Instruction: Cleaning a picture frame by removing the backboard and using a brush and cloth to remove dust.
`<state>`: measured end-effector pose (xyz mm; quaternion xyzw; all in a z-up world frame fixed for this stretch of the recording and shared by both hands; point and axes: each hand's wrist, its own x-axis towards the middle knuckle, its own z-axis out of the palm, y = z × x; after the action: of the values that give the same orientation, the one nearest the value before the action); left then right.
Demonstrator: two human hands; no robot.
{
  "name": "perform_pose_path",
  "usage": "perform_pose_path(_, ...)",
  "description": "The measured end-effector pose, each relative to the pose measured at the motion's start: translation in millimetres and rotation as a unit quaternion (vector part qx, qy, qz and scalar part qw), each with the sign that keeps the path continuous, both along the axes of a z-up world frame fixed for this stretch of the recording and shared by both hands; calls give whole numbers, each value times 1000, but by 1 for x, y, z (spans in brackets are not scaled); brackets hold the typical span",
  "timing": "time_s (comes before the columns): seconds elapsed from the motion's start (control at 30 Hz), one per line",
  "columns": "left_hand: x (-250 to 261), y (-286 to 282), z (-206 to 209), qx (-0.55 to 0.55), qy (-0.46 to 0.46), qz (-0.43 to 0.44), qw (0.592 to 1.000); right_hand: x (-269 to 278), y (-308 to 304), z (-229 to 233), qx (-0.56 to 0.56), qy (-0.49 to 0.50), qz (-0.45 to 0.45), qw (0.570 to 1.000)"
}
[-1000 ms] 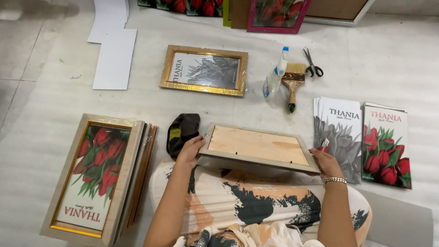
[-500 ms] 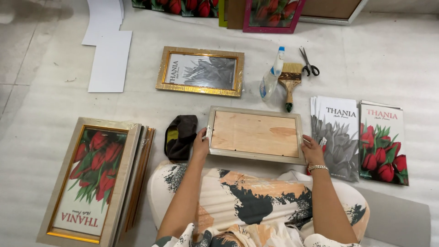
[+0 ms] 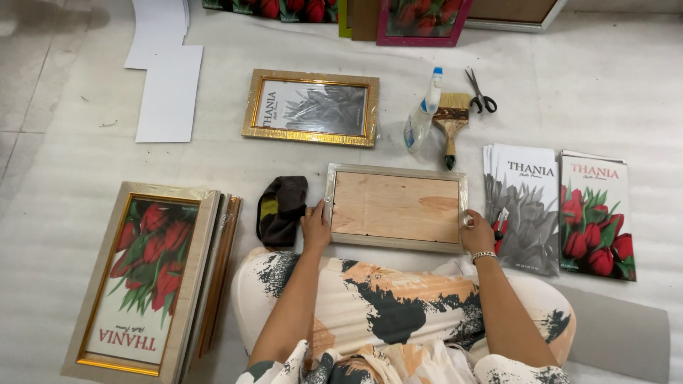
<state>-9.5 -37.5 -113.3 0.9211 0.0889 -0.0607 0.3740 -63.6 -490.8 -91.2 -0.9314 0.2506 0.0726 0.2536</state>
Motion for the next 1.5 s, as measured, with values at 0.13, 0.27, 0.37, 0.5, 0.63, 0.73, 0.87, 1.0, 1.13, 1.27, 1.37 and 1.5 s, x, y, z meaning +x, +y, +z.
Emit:
perform_pose_path(0.13,0,-3,-11,16,-28,-8,999,1,-10,-21,-34,5,18,999)
perform_pose_path(0.27,-1,-7,-11,9,-39,26,999,3,-30,-41,-50,-32,-48,997)
perform_pose_path(0.37,-9,-16,32,52,-74,59,994,0,-40,-27,-64,-47,-167,983)
perform_pose_path(0.5,3,-4,56,272,-257,138,917,-2,-63,-67,-3,8,-287,958)
perform_pose_path(0.63,3,19,27,304,-198,186,913,-5,-49,-46,14,35,-285,958)
perform_pose_path(0.73,3,14,28,204,-47,181,961,-2,-38,-32,15,27,-319,947)
perform_pose_path(0.87,8,12,32,124,99,144,977,15,-21,-17,-94,-65,-216,970)
perform_pose_path(1.0,17,14,9,93,179,123,972,44,0,1,-75,-142,-44,986)
perform_pose_path(1.13,24,17,-5,91,199,110,970,109,22,22,-20,-108,-13,994)
perform_pose_path(1.27,31,14,5,98,255,111,955,173,32,-4,-96,-1,64,993)
perform_pose_path(1.37,31,15,7,101,272,115,950,199,35,-39,-132,71,53,987)
perform_pose_path(1.5,32,12,20,108,288,114,945,197,47,8,-116,-72,26,990)
